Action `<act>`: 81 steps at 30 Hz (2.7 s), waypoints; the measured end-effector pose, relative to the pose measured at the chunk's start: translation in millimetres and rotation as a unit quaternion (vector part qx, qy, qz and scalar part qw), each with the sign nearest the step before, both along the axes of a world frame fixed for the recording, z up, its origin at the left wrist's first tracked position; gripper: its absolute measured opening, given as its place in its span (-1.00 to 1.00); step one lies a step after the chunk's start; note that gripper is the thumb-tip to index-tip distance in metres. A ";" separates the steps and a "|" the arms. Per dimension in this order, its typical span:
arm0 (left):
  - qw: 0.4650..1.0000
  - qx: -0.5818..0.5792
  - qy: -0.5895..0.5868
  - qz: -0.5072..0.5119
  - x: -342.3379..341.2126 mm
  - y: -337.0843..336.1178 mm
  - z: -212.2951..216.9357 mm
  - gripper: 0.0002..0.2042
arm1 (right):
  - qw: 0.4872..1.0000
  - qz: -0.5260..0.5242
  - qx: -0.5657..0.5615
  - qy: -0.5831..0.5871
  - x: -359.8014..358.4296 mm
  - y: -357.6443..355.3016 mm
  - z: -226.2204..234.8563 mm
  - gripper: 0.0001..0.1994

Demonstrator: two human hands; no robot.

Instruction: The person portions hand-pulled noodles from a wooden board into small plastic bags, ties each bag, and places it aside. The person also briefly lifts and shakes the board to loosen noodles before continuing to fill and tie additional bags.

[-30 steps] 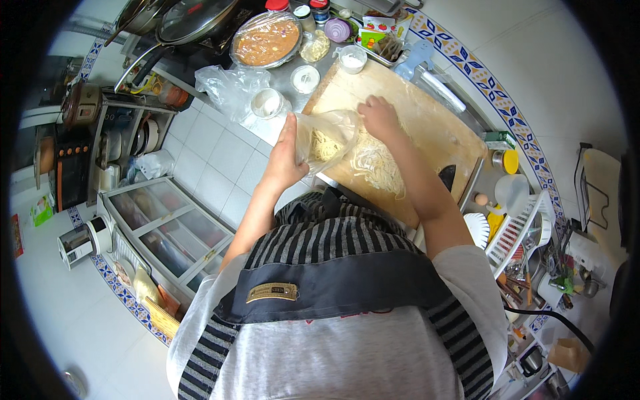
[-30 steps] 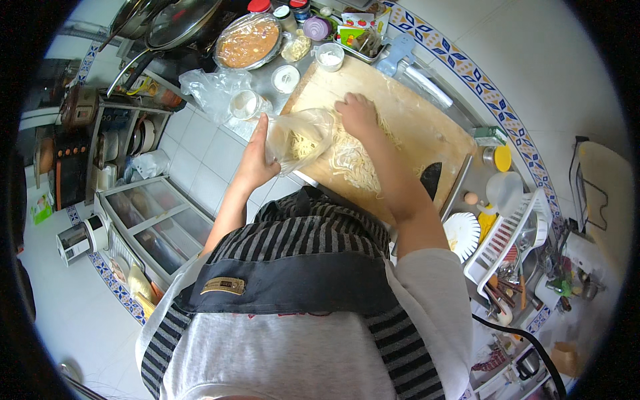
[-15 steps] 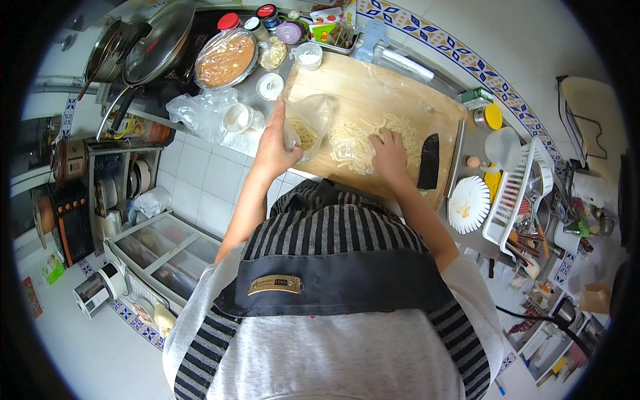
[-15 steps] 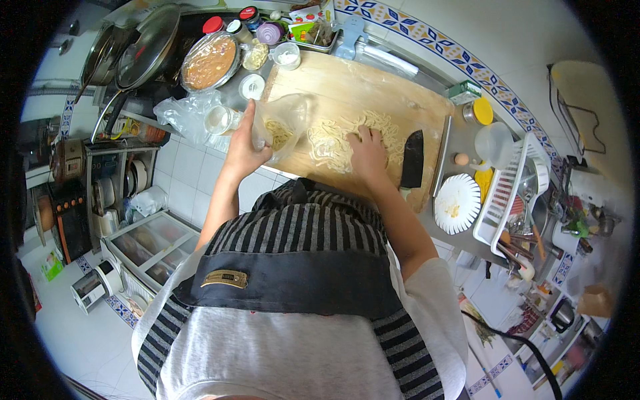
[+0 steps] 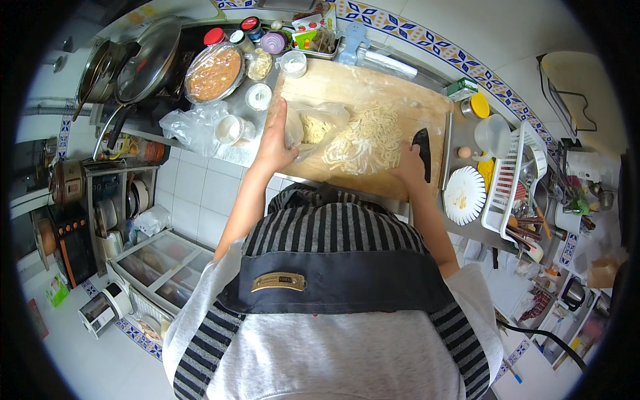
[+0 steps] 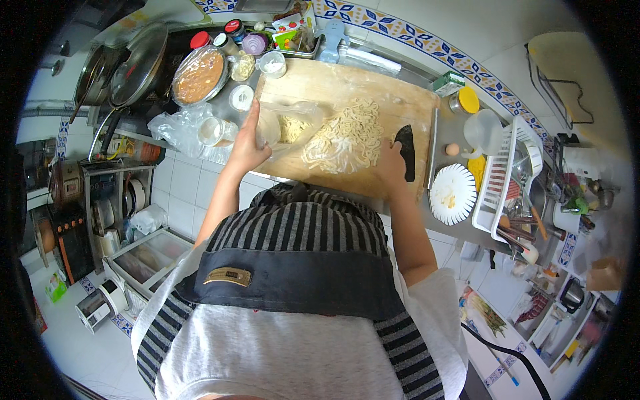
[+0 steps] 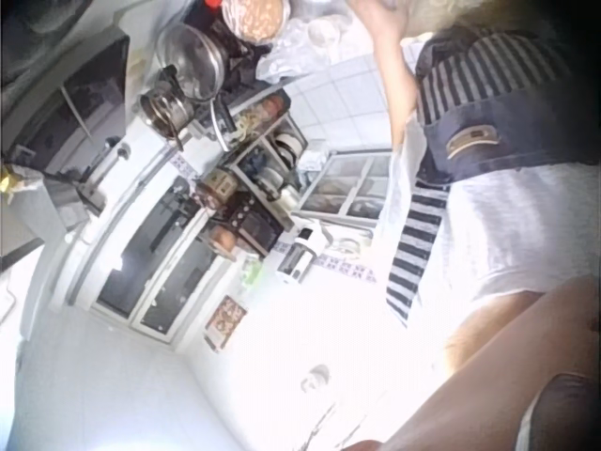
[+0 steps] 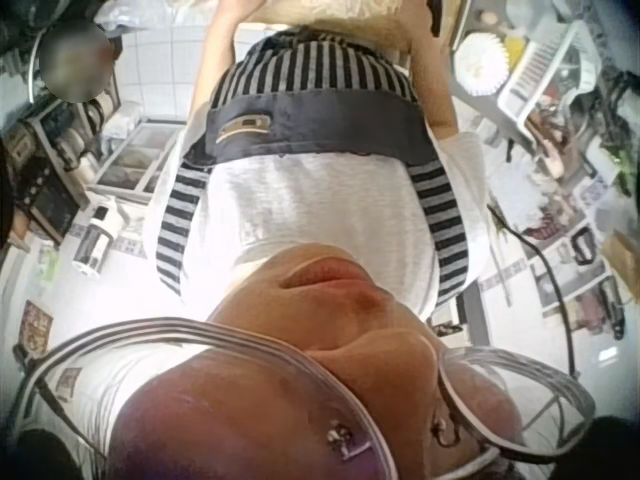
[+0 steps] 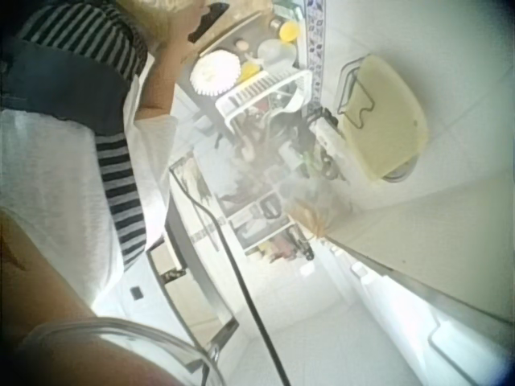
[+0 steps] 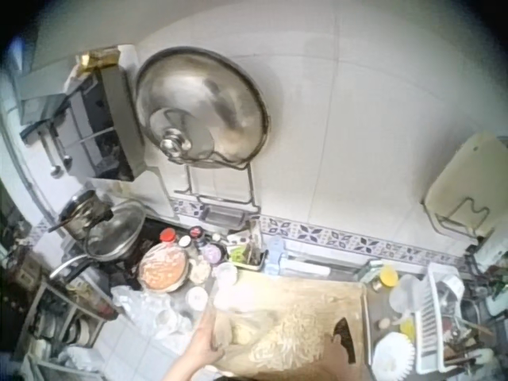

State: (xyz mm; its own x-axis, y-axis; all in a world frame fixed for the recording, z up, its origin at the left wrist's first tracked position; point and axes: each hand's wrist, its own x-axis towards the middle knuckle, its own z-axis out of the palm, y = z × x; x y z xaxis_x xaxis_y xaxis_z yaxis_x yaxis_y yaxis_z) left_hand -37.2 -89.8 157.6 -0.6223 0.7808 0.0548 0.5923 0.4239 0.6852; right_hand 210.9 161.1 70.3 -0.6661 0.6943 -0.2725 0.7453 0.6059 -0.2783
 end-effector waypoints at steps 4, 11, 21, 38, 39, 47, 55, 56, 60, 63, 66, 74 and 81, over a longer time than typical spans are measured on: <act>0.997 0.046 -0.063 0.015 -11.5 4.9 -20.9 -0.02 | 0.988 -0.006 -0.020 0.155 -27.7 4.0 -39.7 -0.55; 0.981 0.146 -0.126 0.023 -32.3 24.1 -0.5 -0.06 | 0.946 0.021 -0.163 0.278 -57.9 18.0 28.3 -0.68; 0.994 0.059 -0.068 0.060 -21.4 -6.5 -14.5 -0.05 | 0.939 0.343 0.007 0.009 -108.6 -97.7 5.3 -0.51; 0.997 0.065 -0.028 -0.036 -7.2 21.5 4.9 -0.05 | 0.968 0.149 0.059 0.194 -76.8 4.6 14.2 -0.75; 0.999 0.026 -0.036 -0.020 -4.9 17.5 0.6 -0.04 | 0.973 0.148 0.064 0.166 -79.1 -0.2 9.3 -0.75; 0.997 0.065 0.000 0.052 23.6 10.6 5.7 -0.40 | 0.928 0.071 0.072 0.360 -79.8 31.2 34.7 -0.79; 0.981 0.022 -0.089 0.173 52.1 15.1 -5.6 -0.68 | 0.865 -0.066 -0.226 0.444 -82.9 32.3 95.3 -0.82; 0.986 0.018 -0.067 0.154 50.1 14.9 -8.3 -0.67 | 0.849 -0.097 -0.259 0.449 -84.8 32.7 107.3 -0.82; 0.993 0.043 0.023 0.107 40.8 21.4 -16.4 -0.55 | 0.814 -0.068 -0.265 0.513 -91.1 22.9 168.9 -0.81; 0.993 0.088 0.011 0.083 34.2 29.4 -19.5 -0.40 | 0.782 -0.014 -0.266 0.564 -97.6 10.5 220.0 -0.84; 0.992 0.108 -0.012 0.064 31.5 35.0 -20.5 -0.29 | 0.753 0.021 -0.226 0.617 -104.9 -2.8 262.8 -0.86; 0.992 0.110 -0.056 0.024 33.0 37.0 -15.7 -0.12 | 0.647 0.113 -0.127 0.743 -129.7 -21.5 350.9 -0.85; 0.988 0.122 -0.095 0.014 30.9 32.4 -8.8 -0.11 | 0.602 0.271 -0.117 0.742 -156.0 -33.7 346.6 -0.89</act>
State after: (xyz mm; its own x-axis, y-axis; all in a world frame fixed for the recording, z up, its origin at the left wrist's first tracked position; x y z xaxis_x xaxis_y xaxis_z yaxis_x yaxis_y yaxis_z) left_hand -6.3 -57.4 148.8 -0.6607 0.7410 0.1197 0.4335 0.2466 0.8667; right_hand 54.9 127.3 416.8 -0.4079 0.3232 0.8539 -0.7193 0.4622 -0.5186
